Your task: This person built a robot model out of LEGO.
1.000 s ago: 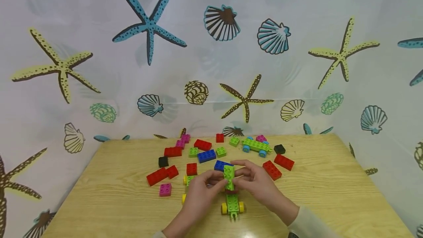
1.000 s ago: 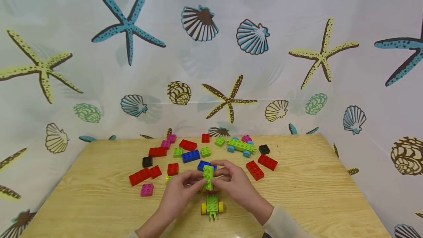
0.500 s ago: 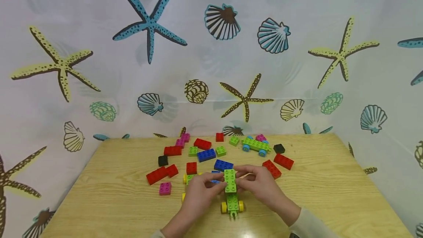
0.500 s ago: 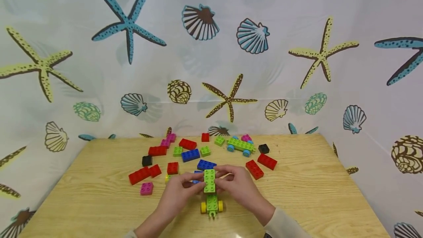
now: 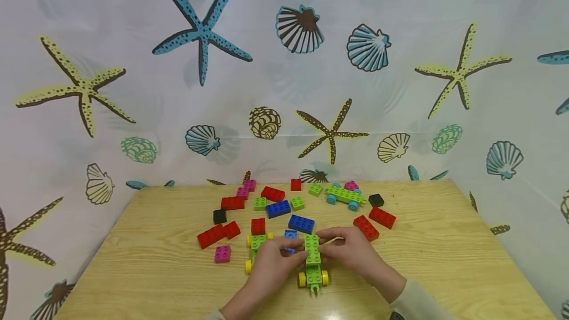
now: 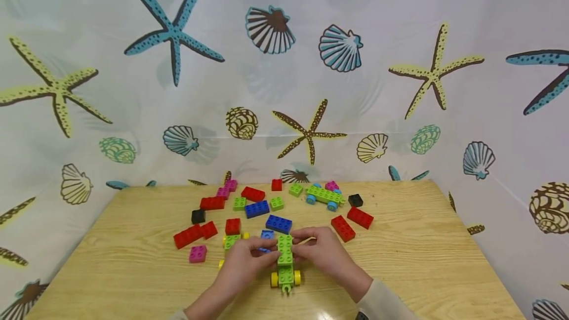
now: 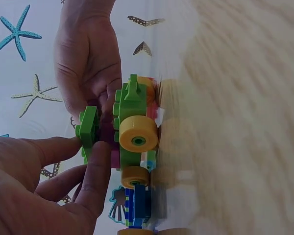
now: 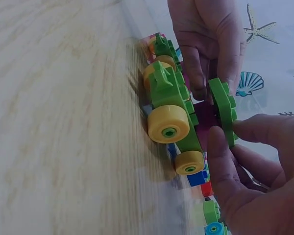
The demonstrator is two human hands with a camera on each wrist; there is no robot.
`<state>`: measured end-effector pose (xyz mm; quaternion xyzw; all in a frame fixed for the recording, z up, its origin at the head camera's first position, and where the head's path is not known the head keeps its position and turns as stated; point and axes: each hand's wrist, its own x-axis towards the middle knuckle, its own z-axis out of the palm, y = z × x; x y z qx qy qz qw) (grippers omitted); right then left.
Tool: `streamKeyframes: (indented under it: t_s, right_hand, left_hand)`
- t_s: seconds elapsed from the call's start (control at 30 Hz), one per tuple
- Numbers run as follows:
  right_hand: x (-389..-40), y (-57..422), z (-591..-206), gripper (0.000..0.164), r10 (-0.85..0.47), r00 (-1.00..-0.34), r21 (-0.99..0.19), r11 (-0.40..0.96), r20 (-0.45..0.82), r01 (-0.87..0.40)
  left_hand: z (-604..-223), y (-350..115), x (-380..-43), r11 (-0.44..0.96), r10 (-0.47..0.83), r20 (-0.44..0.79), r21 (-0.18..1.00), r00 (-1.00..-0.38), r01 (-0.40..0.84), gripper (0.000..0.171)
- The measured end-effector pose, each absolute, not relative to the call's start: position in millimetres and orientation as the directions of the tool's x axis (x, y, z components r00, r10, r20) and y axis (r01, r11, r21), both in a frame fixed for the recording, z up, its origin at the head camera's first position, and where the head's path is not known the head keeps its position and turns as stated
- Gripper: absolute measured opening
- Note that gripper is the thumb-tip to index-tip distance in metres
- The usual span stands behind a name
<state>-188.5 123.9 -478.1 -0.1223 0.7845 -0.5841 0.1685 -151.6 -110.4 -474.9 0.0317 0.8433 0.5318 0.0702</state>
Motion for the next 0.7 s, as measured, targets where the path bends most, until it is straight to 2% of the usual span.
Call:
streamKeyframes:
  t_s: [0.17,0.47,0.6,0.7]
  right_hand:
    - [-189.8,122.9,-478.5,0.037,-0.371,-0.921,-0.948,0.319,-0.118,-0.007]
    - [-190.5,122.0,-477.6,0.038,-0.380,-0.914,-0.963,0.266,-0.141,0.038]
    - [-192.2,120.9,-476.4,0.037,-0.377,-0.913,-0.958,0.283,-0.158,0.049]
    - [-192.7,120.8,-476.1,0.044,-0.377,-0.913,-0.954,0.298,-0.156,0.041]
  left_hand:
    - [-475.2,-110.2,-153.3,0.477,0.128,-0.090,0.879,-0.988,-0.018,0.036]
    - [-478.1,-110.2,-154.0,0.492,0.143,-0.099,0.871,-0.985,-0.016,0.032]
    - [-478.3,-110.4,-153.6,0.477,0.146,-0.093,0.879,-0.985,-0.012,0.043]
    - [-477.6,-110.3,-153.1,0.469,0.151,-0.081,0.883,-0.985,0.000,0.049]
